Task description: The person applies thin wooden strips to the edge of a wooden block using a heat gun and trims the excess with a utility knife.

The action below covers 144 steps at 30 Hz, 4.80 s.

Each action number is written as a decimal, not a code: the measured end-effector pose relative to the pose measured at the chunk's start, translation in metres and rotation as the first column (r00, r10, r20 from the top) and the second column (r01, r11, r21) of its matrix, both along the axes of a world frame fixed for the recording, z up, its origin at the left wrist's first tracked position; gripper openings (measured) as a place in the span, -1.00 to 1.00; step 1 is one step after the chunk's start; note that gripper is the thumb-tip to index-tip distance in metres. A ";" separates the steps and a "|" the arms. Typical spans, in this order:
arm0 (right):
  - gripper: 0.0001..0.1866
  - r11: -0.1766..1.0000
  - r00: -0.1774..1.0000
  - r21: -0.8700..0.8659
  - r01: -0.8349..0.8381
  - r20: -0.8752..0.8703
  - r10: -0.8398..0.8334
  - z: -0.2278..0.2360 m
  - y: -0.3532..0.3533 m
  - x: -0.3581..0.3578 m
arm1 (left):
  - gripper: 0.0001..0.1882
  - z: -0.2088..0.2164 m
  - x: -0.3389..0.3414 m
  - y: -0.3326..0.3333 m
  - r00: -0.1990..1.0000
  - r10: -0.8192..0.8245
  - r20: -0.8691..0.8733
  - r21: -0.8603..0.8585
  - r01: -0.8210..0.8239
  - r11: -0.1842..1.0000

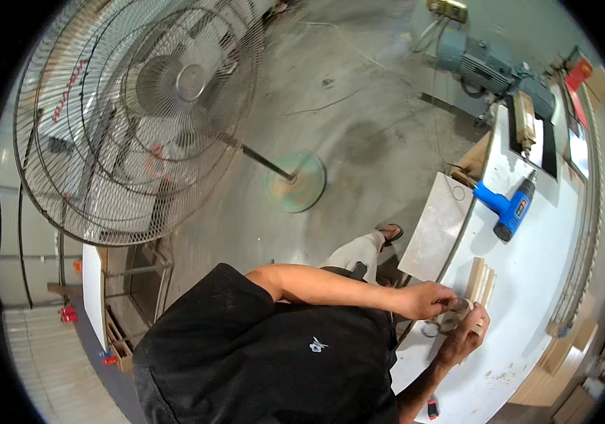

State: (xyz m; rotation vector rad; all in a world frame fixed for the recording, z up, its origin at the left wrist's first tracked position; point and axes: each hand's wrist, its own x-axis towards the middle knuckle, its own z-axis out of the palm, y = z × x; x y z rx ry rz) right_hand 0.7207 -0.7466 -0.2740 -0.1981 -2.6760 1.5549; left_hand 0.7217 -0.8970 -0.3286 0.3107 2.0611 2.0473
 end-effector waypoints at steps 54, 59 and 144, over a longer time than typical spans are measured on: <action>-0.31 0.718 0.994 0.695 0.033 -0.099 0.050 -0.121 0.090 0.003 | -0.55 -0.098 -0.157 -0.029 0.989 0.078 0.125 -0.320 -0.035 0.947; -0.22 0.642 1.000 0.766 0.011 -0.008 -0.007 -0.140 0.089 0.005 | -0.51 -0.099 -0.149 0.046 0.988 0.011 -0.155 -0.628 -0.108 0.770; -0.17 0.314 0.433 -0.624 0.716 0.043 -0.900 -0.174 0.163 0.094 | -0.49 0.076 -0.035 0.079 0.590 -0.600 0.541 -0.046 0.733 0.679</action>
